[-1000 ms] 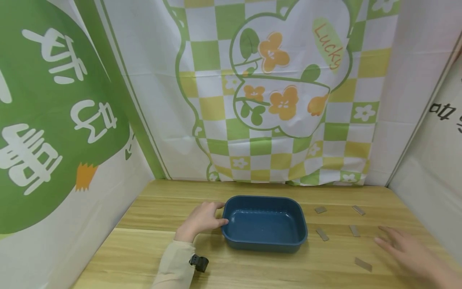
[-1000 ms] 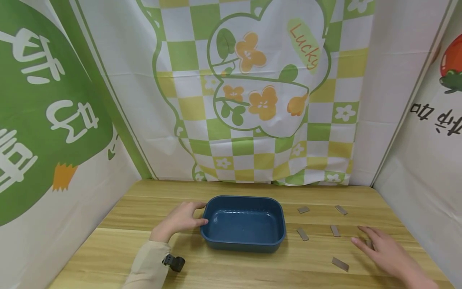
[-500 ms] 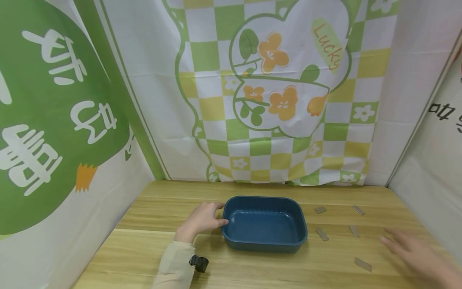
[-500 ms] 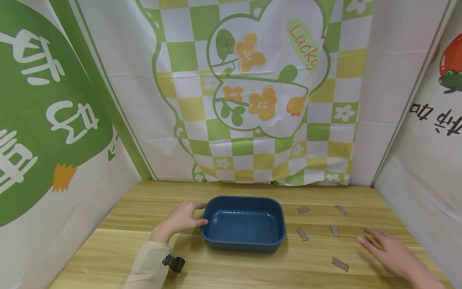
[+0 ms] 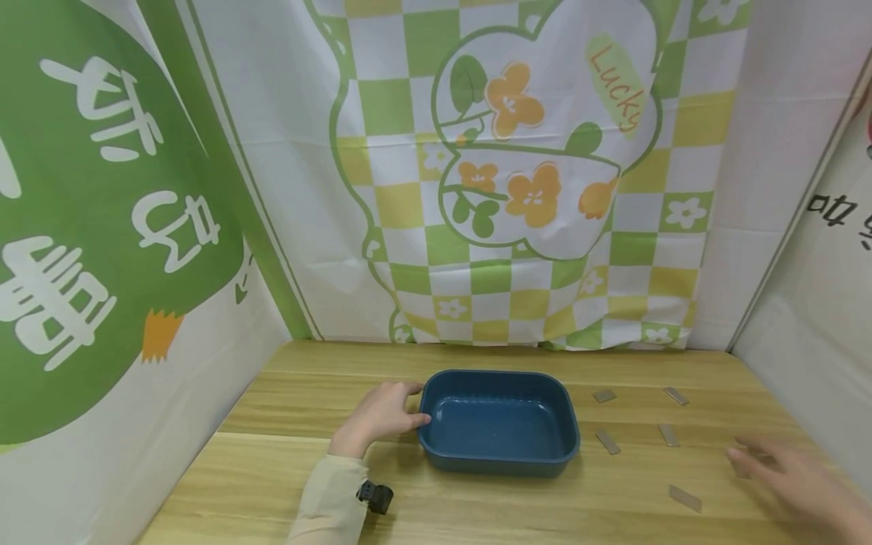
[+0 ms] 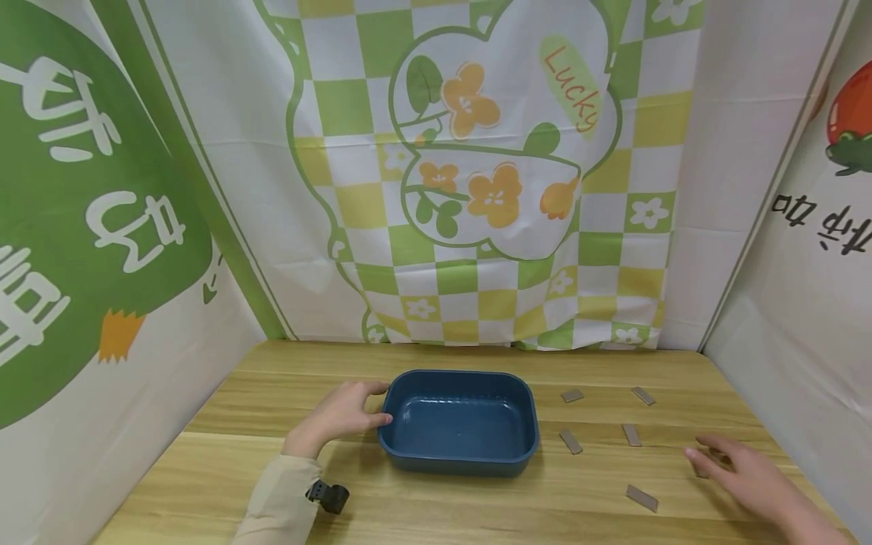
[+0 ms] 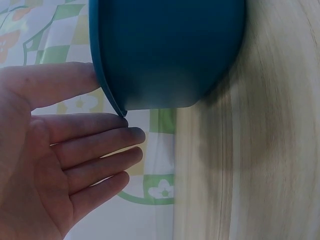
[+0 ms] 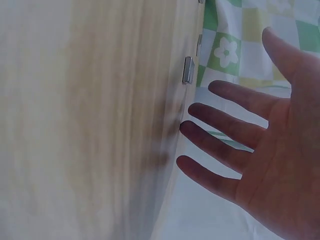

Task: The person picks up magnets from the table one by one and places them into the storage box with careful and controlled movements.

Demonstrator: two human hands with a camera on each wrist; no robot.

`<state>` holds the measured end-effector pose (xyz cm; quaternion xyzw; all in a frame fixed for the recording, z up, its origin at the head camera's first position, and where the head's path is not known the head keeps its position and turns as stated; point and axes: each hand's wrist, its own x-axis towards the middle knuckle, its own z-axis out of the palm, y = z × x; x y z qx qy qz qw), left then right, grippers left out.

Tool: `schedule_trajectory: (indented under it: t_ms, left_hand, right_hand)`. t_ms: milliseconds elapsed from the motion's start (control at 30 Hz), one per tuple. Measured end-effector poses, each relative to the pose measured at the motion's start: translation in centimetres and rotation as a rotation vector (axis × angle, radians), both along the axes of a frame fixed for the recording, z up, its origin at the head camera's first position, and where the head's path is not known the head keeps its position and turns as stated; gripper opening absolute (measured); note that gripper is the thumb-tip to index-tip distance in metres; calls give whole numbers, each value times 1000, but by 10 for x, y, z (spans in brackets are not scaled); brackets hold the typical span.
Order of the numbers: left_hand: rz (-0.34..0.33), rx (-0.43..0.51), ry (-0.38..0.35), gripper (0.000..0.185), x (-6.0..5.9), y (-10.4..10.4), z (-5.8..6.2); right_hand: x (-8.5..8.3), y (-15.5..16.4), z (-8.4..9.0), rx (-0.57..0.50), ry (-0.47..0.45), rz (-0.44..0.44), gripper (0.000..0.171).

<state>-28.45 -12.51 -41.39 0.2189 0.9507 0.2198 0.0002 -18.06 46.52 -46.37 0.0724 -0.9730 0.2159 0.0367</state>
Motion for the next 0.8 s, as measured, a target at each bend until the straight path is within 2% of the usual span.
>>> schedule_trajectory:
  t_ms: [133,467,700,800]
  left_hand:
    - [0,0,-2,55,0,0,0]
    - [4,1,7,54,1,1,1]
    - [-3,1,16,54,1,1,0]
    - [-8,3,19,54,0,1,1]
  right_hand:
    - [-1,2,0,-11,-27,-8,56]
    - [-2,5,0,27,-1,-10,54]
    - [-2,7,-3,62,101,12,49]
    - [-2,9,-5,61,110,14,49]
